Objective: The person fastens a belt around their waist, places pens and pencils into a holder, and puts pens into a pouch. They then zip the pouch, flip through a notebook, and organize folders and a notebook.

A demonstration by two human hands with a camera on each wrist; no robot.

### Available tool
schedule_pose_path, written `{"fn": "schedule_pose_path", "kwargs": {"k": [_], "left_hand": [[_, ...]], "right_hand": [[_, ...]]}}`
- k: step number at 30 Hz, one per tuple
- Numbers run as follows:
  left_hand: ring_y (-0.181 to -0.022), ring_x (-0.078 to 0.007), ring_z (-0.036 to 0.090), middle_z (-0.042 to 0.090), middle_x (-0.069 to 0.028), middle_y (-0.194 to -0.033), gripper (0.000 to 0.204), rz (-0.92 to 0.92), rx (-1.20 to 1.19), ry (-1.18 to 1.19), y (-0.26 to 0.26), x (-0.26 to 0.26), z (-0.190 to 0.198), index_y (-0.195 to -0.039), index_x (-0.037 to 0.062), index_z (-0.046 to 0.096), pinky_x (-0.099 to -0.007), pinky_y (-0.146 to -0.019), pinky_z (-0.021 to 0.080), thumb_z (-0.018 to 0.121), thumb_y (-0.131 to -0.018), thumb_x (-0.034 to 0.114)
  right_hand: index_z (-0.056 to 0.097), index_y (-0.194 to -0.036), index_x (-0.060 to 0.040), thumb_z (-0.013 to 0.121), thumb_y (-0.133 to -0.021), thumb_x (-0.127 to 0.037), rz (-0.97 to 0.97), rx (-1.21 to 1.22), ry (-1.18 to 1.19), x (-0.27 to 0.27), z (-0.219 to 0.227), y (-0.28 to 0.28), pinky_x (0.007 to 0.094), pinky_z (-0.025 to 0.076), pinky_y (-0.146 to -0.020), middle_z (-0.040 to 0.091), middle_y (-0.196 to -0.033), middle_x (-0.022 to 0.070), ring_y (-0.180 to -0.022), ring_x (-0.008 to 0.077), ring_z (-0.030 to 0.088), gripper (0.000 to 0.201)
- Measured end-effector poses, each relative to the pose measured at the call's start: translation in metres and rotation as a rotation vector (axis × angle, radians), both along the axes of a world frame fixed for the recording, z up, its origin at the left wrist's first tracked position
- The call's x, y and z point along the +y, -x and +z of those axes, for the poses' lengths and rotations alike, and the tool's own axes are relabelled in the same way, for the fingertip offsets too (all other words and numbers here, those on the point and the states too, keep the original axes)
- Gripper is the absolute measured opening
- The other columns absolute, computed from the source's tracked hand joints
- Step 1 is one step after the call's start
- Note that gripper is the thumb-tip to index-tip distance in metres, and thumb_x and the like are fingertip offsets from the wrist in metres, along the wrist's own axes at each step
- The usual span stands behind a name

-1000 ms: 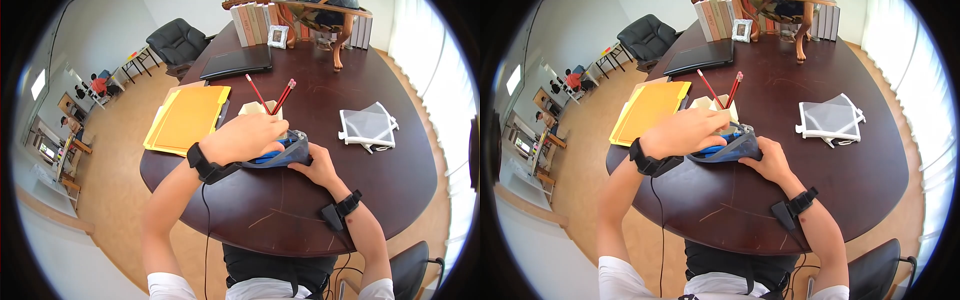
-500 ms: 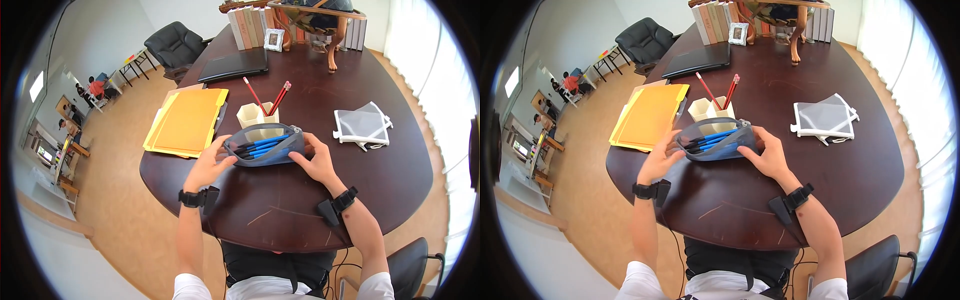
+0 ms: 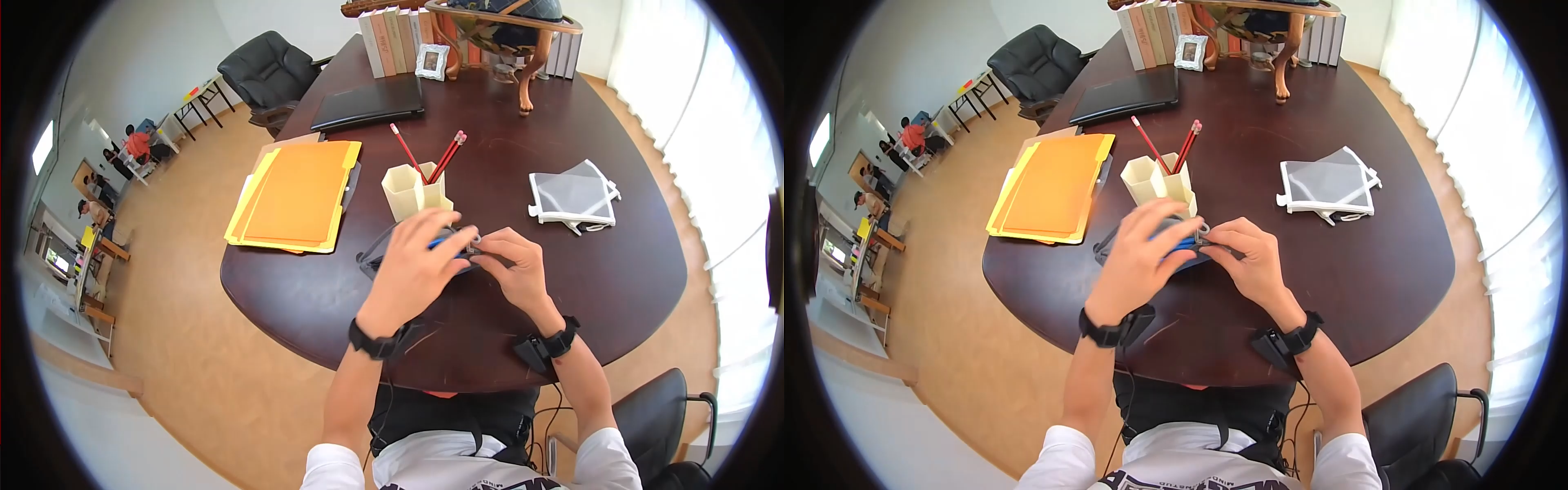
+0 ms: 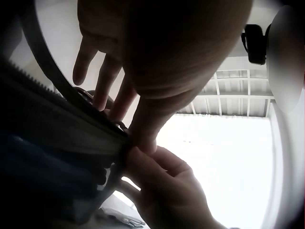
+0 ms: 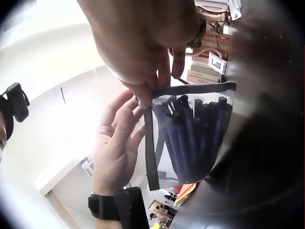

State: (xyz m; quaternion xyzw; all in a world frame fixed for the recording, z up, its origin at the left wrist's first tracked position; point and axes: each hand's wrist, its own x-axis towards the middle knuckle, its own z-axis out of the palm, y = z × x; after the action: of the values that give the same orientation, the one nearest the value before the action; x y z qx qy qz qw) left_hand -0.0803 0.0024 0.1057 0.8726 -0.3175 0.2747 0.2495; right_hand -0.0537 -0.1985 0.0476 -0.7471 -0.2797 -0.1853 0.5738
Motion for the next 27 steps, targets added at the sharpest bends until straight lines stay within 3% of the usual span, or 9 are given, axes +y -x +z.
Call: {"fn": "schedule_pose_path", "kwargs": {"k": [4, 9, 13, 27], "left_hand": [[-0.108, -0.025, 0.06, 0.065, -0.0045, -0.104, 0.029, -0.097, 0.05, -0.089, -0.019, -0.015, -0.011, -0.104, 0.0066, 0.068, -0.0409, -0.094, 0.045, 0.077, -0.078, 0.015], [-0.099, -0.0256, 0.061, 0.064, -0.0049, -0.097, 0.025, -0.132, 0.124, -0.074, -0.026, -0.019, -0.015, -0.1, 0.0065, 0.067, -0.0392, -0.089, 0.047, 0.077, -0.078, 0.015], [-0.092, -0.0224, 0.059, 0.059, -0.0022, -0.087, 0.02, -0.154, 0.088, -0.12, -0.037, -0.016, -0.012, -0.094, 0.0084, 0.066, -0.0373, -0.085, 0.046, 0.076, -0.081, 0.02], [-0.091, -0.0211, 0.057, 0.061, -0.0008, -0.082, 0.012, -0.2, 0.235, -0.259, -0.054, -0.009, 0.005, -0.078, 0.0067, 0.07, -0.035, -0.084, 0.042, 0.076, -0.078, 0.017]], "right_hand": [[0.074, -0.097, -0.0011, 0.077, -0.076, 0.002, -0.017, -0.007, 0.077, -0.009, -0.005, 0.0, 0.0302, 0.053, -0.069, 0.071, -0.092, 0.009, -0.08, 0.0211, 0.067, 0.021], [0.074, -0.098, -0.0009, 0.076, -0.077, 0.001, -0.027, 0.023, 0.131, -0.016, -0.008, -0.002, 0.03, 0.053, -0.069, 0.071, -0.088, 0.0094, -0.079, 0.0209, 0.066, 0.021], [0.074, -0.098, -0.0004, 0.074, -0.079, 0.001, -0.002, 0.129, 0.044, -0.015, -0.007, -0.007, 0.0295, 0.053, -0.069, 0.07, -0.087, 0.0098, -0.077, 0.0198, 0.067, 0.019], [0.074, -0.095, -0.0012, 0.075, -0.08, -0.001, 0.007, 0.076, 0.094, -0.01, -0.013, -0.017, 0.0298, 0.051, -0.065, 0.07, -0.082, 0.0104, -0.072, 0.02, 0.067, 0.015]]}}
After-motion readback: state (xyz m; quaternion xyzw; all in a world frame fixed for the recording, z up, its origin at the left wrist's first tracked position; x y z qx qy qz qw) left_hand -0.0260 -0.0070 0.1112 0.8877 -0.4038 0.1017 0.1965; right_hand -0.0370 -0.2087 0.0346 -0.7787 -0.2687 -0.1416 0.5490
